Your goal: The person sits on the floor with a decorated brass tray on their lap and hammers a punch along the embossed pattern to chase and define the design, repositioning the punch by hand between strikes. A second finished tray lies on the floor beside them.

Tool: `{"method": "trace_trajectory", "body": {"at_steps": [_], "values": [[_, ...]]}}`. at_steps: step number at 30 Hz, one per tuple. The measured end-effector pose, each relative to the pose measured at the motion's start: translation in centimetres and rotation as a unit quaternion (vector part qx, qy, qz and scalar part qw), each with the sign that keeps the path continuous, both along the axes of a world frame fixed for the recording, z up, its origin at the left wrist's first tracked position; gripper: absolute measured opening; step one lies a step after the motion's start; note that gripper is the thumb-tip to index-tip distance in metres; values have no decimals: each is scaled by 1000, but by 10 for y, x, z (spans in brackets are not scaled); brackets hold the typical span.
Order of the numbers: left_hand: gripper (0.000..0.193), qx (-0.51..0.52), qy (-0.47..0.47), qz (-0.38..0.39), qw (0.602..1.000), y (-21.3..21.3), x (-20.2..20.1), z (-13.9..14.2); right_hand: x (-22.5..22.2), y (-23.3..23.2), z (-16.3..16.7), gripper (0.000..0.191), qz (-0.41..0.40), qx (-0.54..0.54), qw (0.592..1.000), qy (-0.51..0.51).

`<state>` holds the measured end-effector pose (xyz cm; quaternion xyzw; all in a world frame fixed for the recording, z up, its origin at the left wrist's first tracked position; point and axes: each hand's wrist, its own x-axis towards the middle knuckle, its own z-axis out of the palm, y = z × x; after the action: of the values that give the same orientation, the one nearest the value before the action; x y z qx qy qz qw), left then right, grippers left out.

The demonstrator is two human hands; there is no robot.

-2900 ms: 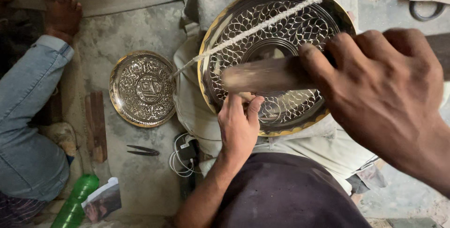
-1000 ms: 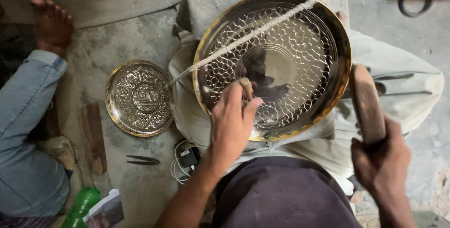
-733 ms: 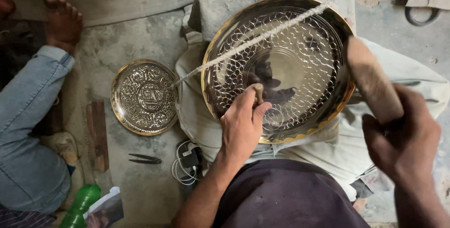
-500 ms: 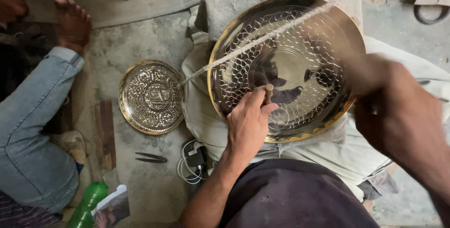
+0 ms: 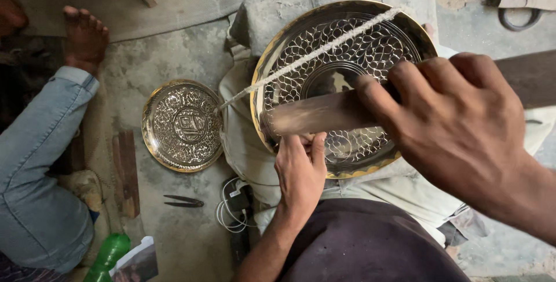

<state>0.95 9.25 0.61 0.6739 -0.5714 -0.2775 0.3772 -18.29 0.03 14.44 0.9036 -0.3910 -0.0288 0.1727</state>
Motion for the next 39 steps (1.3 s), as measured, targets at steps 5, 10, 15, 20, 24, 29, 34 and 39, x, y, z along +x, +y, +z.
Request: {"method": "trace_trajectory", "body": {"at_steps": [5,10,15,20,24,29,34,39], "values": [[33,35,36,-4,999,-2,-1,-1,1,7,6,60,-108,82,984,-115],[31,36,5,0,999,-3,-2,2,1,6,10,61,-89,110,956,-259],[32,28,44,-9,999,-3,-2,2,2,-2,7,56,-85,76,983,-143],[29,-27,15,-52,998,-5,1,0,-8,2,3,61,-65,93,974,-194],[30,15,25,-80,996,-11,4,3,-21,7,-5,44,-158,103,976,-110],[31,17,14,-155,988,-28,7,11,-45,11,-27,49,-240,211,915,-248],[40,74,-11,-243,967,-43,9,24,-71,44,-52,44,-258,169,922,-235],[27,88,6,-344,935,-58,11,33,-78,88,-81,45,-381,194,857,-286]]}}
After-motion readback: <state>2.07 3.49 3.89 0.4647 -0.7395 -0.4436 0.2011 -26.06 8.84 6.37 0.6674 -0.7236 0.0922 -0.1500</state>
